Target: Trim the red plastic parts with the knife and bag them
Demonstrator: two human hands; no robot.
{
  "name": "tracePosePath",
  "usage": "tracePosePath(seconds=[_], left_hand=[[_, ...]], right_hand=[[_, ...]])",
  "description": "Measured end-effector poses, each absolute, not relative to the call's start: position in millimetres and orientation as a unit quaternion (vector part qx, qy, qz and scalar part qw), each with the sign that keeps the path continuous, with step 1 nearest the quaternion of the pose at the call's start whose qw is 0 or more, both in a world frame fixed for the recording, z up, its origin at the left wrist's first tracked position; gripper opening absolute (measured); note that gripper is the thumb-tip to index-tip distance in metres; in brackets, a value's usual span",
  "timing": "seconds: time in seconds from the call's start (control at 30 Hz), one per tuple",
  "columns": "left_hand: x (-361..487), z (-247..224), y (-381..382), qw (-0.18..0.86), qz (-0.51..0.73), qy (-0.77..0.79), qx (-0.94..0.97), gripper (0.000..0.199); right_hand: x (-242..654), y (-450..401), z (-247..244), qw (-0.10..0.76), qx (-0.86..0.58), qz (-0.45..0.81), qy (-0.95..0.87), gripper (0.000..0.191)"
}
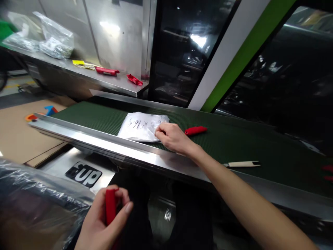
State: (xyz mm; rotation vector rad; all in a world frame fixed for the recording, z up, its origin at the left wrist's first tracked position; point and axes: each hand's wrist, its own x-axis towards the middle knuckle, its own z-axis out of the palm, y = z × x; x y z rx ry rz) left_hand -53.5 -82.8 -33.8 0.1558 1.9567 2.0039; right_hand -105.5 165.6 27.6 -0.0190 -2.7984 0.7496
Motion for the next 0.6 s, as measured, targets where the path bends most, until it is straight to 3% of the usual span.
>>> tracePosePath(seconds=[0.27, 0.47, 0.6], left_hand=[[-59.2, -25.6, -55.3, 0.232, 0.767, 0.590, 0.092, 0.028], [-43.9, -47.6, -48.7, 0.255, 0.697, 0.666, 0.072, 0.024], [-40.2, -67.2, -47.5, 0.201, 0.607, 0.756, 0.143, 0.023]], right_hand=[[-6.1, 90.7, 18.9, 0.094, 0.072, 0.343, -0.932, 0.018], [33.4, 83.3, -23.3, 0.181, -0.055, 0.389, -0.902, 0.017], [47.6, 80.0, -35.3, 0.230, -0.127, 0.394, -0.881, 0.008]])
